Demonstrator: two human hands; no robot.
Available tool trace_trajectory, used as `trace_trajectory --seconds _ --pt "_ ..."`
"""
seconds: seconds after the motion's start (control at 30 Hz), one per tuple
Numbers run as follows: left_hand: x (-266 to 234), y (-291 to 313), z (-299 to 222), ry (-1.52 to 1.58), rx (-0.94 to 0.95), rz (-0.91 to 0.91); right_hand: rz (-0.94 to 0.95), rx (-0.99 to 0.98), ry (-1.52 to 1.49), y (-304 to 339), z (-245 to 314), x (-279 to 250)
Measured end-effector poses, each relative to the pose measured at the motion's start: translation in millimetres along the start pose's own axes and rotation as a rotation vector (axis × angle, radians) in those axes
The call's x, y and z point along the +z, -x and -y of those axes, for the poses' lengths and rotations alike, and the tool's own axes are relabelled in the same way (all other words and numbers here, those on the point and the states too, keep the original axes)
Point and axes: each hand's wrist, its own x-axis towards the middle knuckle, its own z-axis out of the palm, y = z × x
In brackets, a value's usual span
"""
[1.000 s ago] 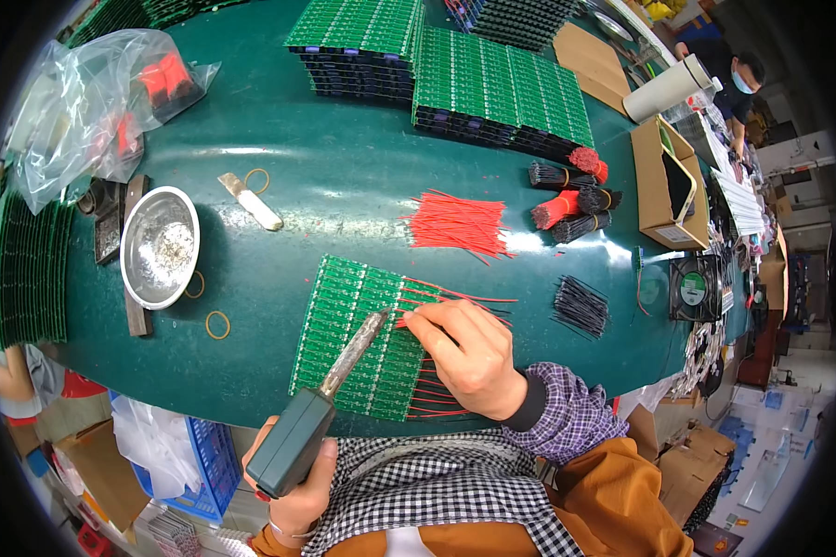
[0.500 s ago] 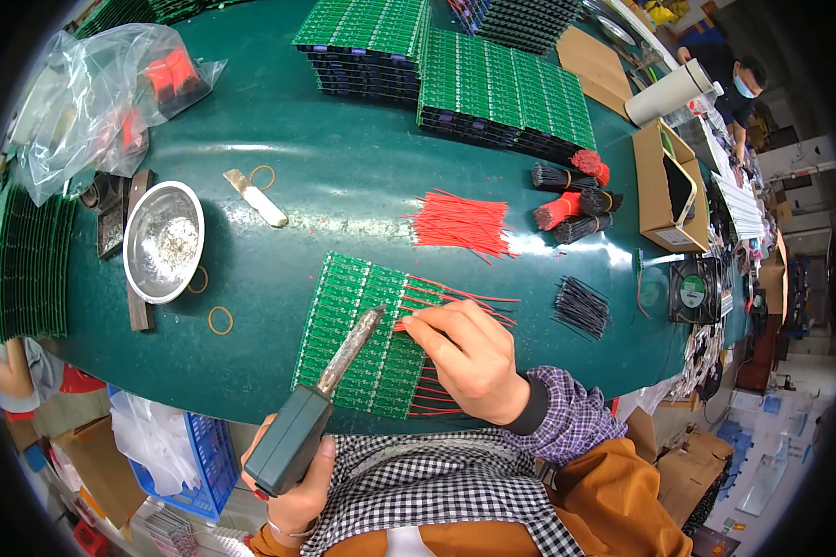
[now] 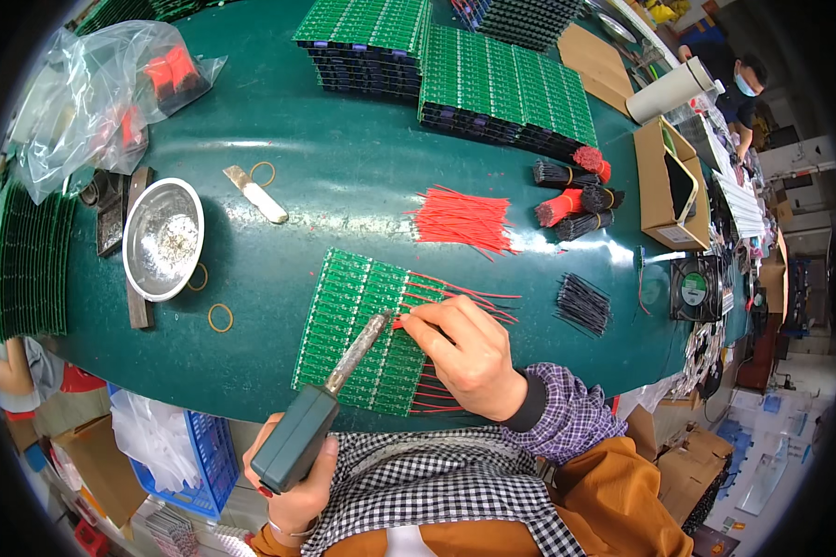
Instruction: The person solders red wires onto a circuit board panel using a soldering tool while positioning each wire by hand.
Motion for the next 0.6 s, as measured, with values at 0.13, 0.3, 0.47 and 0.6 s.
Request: trace_trajectory --seconds 0.13,0.3,0.47,0.6 --pt "-0.6 -0.2 1.9 -0.022 0.008 0.016 0.015 0.002 0.012 0.3 -0.3 0.4" --pt "-0.2 1.1 6.5 -0.03 -0.008 0.043 0.022 0.006 0.014 0.2 -0.1 0.1" --pt "-1.0 0.8 5.1 -0.065 0.035 0.047 0.018 0.0 0.023 0.9 -0.7 0.6" --pt "-2.6 5.8 9.1 -0.042 0.043 0.012 0.026 0.006 0.019 -0.6 0.7 -0.6"
